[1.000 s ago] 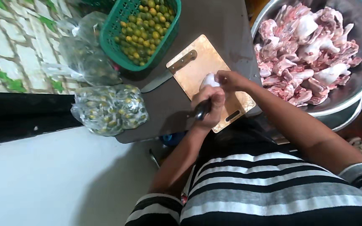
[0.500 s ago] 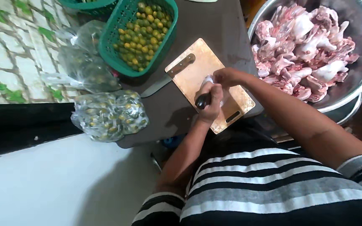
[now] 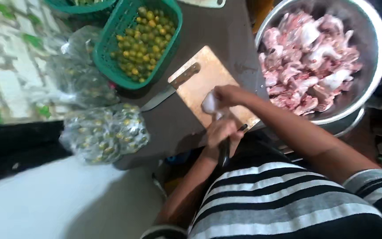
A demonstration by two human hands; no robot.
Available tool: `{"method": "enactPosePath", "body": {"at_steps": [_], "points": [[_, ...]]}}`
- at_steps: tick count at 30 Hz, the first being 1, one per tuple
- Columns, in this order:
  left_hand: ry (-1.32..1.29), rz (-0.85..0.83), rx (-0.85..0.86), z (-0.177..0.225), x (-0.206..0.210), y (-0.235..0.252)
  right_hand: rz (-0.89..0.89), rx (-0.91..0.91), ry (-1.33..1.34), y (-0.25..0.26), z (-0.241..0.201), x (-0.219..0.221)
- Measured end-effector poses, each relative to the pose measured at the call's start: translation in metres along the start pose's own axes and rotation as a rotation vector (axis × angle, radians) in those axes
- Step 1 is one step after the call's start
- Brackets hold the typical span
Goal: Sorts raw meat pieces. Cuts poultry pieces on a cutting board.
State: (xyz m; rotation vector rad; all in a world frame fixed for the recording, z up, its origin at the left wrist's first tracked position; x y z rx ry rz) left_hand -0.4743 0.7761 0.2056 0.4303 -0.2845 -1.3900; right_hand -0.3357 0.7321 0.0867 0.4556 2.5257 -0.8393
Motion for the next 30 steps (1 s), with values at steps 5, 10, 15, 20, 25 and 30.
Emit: {"method": "enactPosePath", "body": {"at_steps": [5, 10, 15, 20, 25, 30], "points": [[0.021, -0.022, -0.034, 0.01, -0.011, -0.011, -0.025, 0.105, -0.036, -0.006, -0.02, 0.013], [-0.096, -0.027, -0.03, 0.013, -0.014, -0.007, -0.092, 0.121, -0.023, -0.018, -0.042, 0.005], [-0.199, 0.061, -0.111, 0.018, -0.018, -0.001, -0.117, 0.125, -0.039, -0.021, -0.05, 0.009], [-0.298, 0.188, -0.079, 0.059, -0.053, 0.021, -0.045, 0.159, -0.047, -0.033, -0.036, 0.0], [-0.322, 0.167, 0.036, 0.087, -0.113, 0.027, 0.015, 0.072, -0.1, -0.02, -0.001, 0.008], [-0.32, 0.334, -0.055, 0.046, -0.096, 0.01, 0.314, 0.22, -0.029, -0.056, 0.014, 0.028]]}}
Point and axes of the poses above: each hand's wrist, its own y-axis towards the middle knuckle, its own x-axis out of the palm, z = x × y, the point moved 6 cm from there along y, towards the middle knuckle, and after that the axes turned 7 degrees about -x, right-handed, at the moved point
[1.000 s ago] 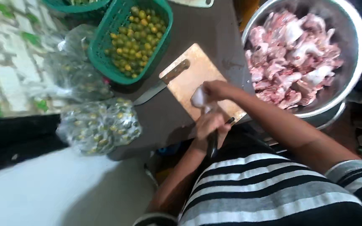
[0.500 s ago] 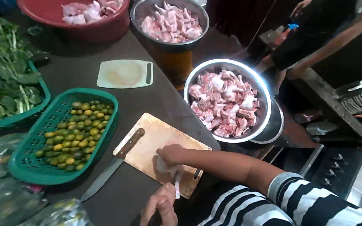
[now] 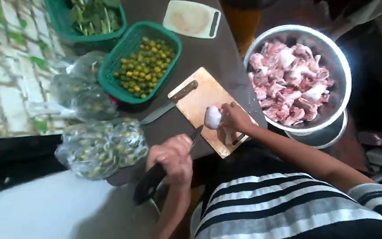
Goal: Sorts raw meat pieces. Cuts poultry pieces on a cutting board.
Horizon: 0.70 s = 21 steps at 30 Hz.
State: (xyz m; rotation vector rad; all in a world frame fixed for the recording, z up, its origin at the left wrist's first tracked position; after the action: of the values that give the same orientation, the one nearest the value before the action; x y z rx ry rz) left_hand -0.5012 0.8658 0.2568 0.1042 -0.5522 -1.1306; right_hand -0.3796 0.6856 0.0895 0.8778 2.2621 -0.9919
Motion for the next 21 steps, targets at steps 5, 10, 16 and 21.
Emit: {"method": "enactPosePath", "body": {"at_steps": [5, 10, 16, 21], "points": [[0.022, 0.016, -0.032, -0.04, 0.008, -0.013, 0.054, 0.081, 0.042, -0.033, 0.007, 0.021], [-0.034, -0.151, 0.025, -0.002, 0.036, 0.009, 0.179, -0.214, -0.031, -0.028, 0.019, 0.003], [0.063, -0.215, -0.015, -0.034, 0.056, 0.004, 0.294, -0.288, 0.044, -0.032, 0.036, 0.001], [0.11, -0.18, -0.182, -0.082, 0.053, 0.002, 0.326, -0.293, 0.025, -0.033, 0.032, 0.003]]}}
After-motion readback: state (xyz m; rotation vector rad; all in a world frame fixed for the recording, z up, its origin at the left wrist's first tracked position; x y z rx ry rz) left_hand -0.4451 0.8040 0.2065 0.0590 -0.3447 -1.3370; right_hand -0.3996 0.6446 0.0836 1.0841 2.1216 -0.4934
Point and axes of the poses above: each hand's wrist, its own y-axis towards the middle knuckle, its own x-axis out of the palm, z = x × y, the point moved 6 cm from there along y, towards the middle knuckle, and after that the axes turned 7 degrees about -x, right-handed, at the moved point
